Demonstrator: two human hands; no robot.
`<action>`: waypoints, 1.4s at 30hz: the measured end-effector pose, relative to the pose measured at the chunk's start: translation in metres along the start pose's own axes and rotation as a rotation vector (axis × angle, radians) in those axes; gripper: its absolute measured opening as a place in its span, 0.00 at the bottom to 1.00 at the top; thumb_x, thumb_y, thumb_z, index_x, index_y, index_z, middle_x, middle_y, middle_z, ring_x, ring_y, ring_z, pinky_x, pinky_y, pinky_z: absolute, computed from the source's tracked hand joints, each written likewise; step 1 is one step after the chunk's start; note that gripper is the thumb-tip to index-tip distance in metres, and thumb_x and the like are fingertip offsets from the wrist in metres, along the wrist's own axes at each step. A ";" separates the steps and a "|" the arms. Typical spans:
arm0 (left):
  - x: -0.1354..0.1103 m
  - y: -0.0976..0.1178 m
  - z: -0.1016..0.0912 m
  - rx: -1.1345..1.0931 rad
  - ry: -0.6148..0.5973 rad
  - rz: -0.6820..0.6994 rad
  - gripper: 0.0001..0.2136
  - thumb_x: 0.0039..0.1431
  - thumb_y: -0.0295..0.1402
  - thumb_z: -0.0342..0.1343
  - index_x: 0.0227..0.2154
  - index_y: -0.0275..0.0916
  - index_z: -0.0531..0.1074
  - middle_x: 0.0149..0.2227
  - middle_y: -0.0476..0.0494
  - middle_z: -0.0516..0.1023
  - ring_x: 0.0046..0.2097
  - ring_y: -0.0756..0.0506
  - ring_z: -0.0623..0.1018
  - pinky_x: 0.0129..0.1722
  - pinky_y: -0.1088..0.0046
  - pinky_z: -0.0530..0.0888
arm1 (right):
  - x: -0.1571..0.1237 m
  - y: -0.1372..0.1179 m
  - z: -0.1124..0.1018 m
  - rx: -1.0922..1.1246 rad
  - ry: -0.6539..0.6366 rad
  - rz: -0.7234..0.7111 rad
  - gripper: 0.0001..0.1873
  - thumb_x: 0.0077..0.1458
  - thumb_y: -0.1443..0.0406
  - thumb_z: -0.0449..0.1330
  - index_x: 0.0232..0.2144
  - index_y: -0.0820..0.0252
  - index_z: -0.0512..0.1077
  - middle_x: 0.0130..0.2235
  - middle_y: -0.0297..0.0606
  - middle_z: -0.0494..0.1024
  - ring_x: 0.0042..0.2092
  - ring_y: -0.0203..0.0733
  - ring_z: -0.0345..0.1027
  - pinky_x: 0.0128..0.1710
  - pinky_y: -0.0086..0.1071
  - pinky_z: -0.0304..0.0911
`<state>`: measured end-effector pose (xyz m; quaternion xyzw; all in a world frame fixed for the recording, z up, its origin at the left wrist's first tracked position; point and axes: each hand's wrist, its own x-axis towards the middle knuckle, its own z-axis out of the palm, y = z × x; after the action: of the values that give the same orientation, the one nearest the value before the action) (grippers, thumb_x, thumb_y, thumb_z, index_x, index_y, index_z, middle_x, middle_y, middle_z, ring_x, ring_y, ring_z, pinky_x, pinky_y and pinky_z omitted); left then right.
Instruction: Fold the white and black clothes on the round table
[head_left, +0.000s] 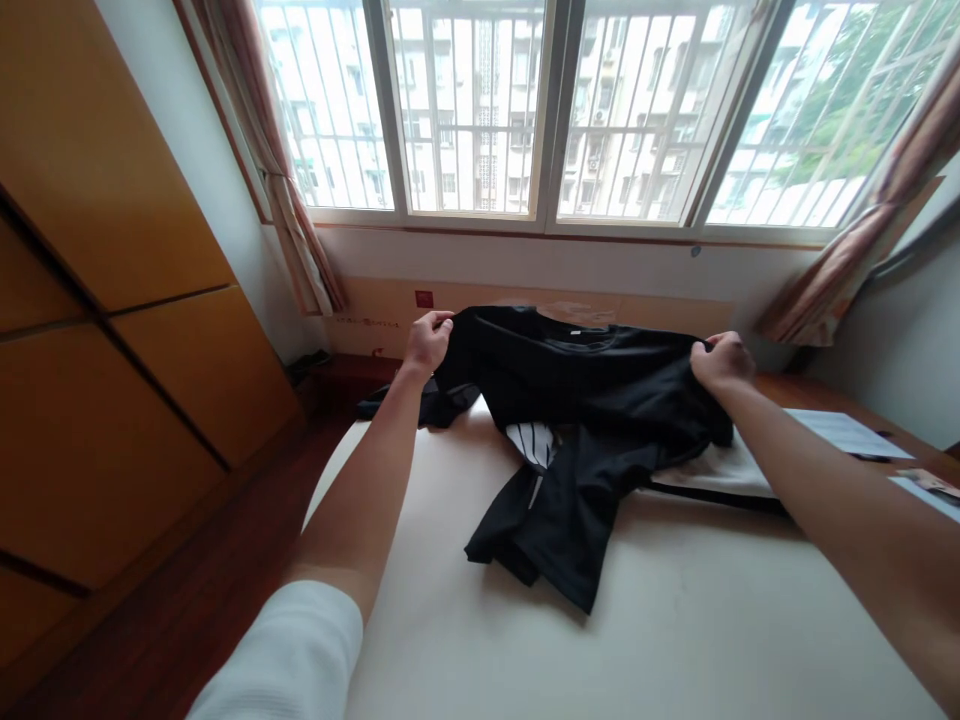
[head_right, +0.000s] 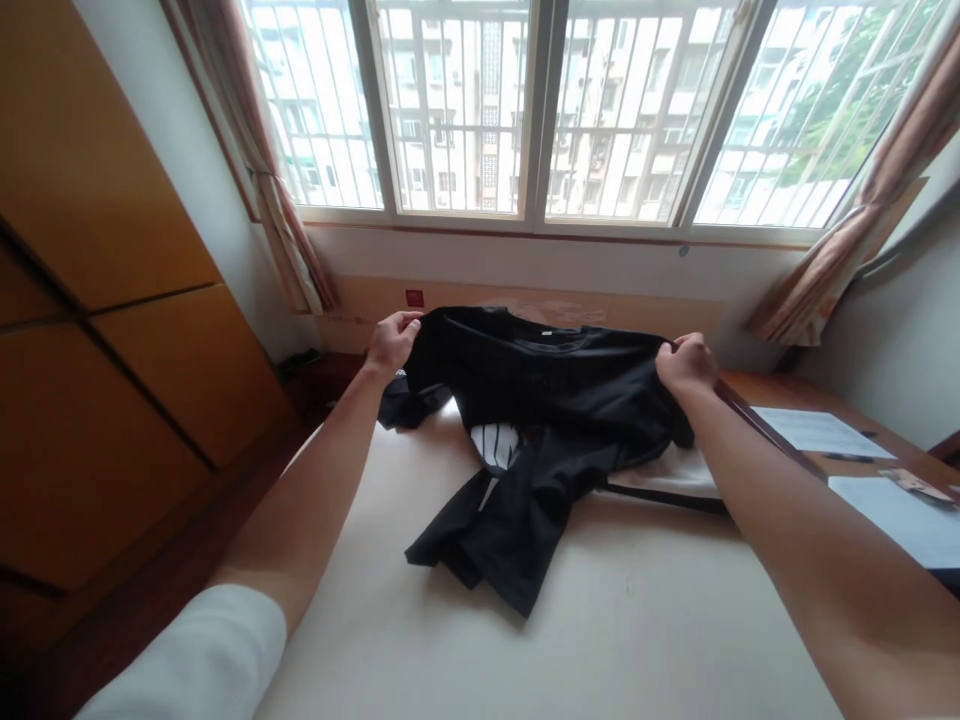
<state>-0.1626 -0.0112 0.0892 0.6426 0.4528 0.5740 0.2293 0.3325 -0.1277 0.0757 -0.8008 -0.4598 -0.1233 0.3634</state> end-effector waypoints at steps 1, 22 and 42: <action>-0.002 -0.002 0.004 0.040 -0.033 0.051 0.18 0.66 0.30 0.56 0.57 0.33 0.75 0.63 0.31 0.75 0.64 0.38 0.76 0.64 0.62 0.72 | -0.004 -0.007 0.003 -0.020 0.033 0.008 0.26 0.61 0.60 0.57 0.55 0.77 0.70 0.52 0.75 0.74 0.55 0.72 0.70 0.51 0.57 0.63; -0.101 0.077 0.075 0.935 -1.290 -0.113 0.23 0.43 0.27 0.67 0.46 0.38 0.82 0.37 0.40 0.85 0.36 0.38 0.82 0.32 0.69 0.79 | -0.270 -0.091 -0.095 0.278 -0.941 -0.906 0.07 0.51 0.72 0.58 0.33 0.57 0.70 0.37 0.40 0.77 0.40 0.47 0.70 0.44 0.39 0.64; -0.072 0.059 0.050 0.847 -1.084 -0.180 0.17 0.59 0.47 0.63 0.37 0.36 0.84 0.43 0.33 0.86 0.46 0.35 0.84 0.45 0.66 0.79 | -0.244 -0.087 -0.131 0.249 -2.181 -0.718 0.08 0.45 0.72 0.58 0.19 0.56 0.67 0.16 0.23 0.69 0.19 0.35 0.69 0.18 0.22 0.57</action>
<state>-0.0912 -0.0895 0.0875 0.8326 0.5112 -0.0754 0.1993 0.1450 -0.3497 0.0788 -0.2634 -0.7396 0.5840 -0.2063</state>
